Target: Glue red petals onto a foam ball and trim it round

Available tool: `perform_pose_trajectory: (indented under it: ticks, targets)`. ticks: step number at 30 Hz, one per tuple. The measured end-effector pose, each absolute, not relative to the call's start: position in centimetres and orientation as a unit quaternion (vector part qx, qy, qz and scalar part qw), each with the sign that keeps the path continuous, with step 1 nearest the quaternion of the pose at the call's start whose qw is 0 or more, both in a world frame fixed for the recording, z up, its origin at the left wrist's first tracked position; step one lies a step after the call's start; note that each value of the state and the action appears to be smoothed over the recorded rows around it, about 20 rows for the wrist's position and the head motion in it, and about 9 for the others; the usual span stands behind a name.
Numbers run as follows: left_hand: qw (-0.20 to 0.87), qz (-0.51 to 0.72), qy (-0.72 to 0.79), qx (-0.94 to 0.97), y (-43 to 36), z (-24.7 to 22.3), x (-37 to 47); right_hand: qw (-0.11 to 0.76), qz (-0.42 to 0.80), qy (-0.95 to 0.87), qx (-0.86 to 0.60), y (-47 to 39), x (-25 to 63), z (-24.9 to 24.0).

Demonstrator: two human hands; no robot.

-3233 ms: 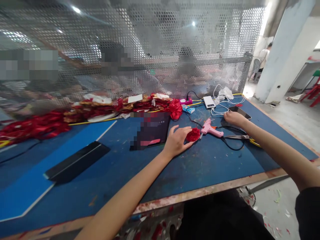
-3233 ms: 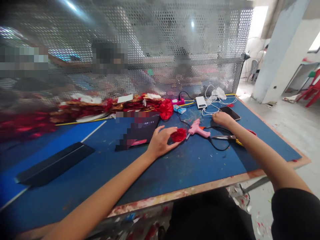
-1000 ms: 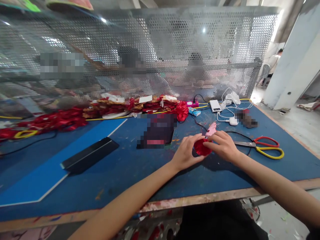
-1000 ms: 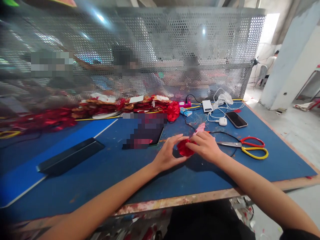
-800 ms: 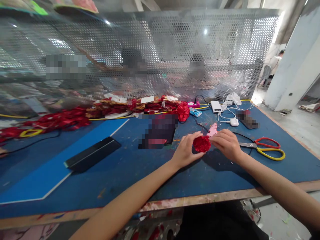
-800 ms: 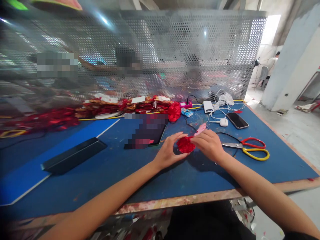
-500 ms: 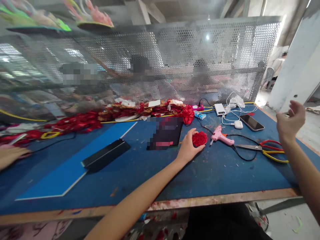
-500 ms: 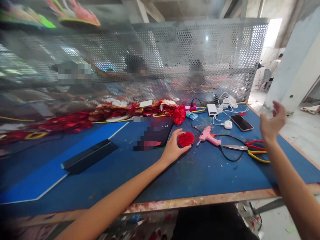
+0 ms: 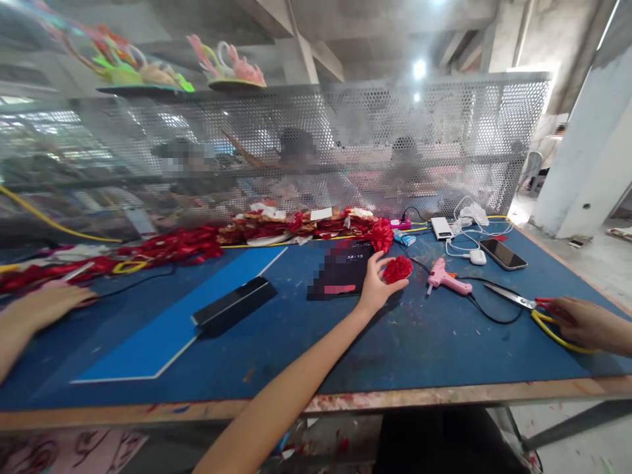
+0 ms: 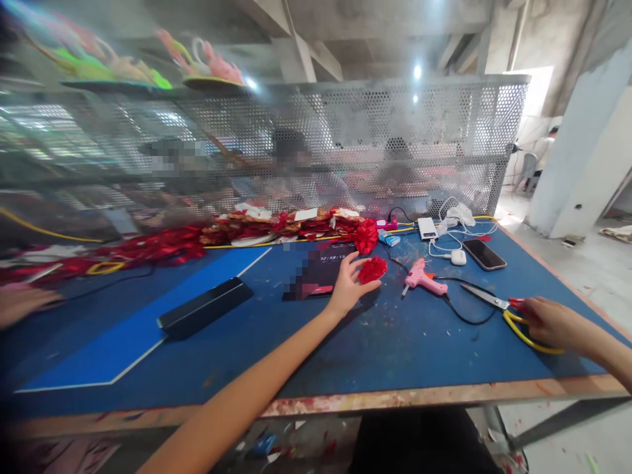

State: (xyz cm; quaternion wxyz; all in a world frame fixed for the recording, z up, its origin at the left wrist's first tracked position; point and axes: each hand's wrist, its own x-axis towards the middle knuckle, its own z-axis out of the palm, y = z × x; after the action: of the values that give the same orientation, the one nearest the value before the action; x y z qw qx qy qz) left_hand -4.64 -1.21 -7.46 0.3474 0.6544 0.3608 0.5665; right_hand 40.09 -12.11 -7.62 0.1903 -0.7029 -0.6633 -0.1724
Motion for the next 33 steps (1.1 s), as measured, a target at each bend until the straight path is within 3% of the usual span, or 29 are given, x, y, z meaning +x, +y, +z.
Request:
perform_pose_trajectory:
  ticks: [3,9,16,22,33]
  targets:
    - [0.359,0.574,0.321,0.662,-1.5,-6.7,-4.8,0.140,-0.083,-0.711,-0.684,-12.0,39.1,-5.8]
    - [0.376,0.567,0.266,0.683,-2.9,-5.1,-4.7,0.291,-0.152,-0.671,-0.665,-11.6,34.4,-1.6]
    - [0.390,0.574,0.238,0.680,-3.5,-3.6,-3.5,0.323,-0.174,-0.742,-0.560,-8.5,24.7,0.4]
    - [0.446,0.587,0.186,0.649,-4.5,-3.3,-3.1,0.297,-0.183,-0.780,-0.519,-6.9,20.6,-0.4]
    - [0.513,0.548,0.199,0.630,-5.0,-4.4,-3.9,0.242,-0.141,-0.814,-0.509,-7.4,20.9,-2.7]
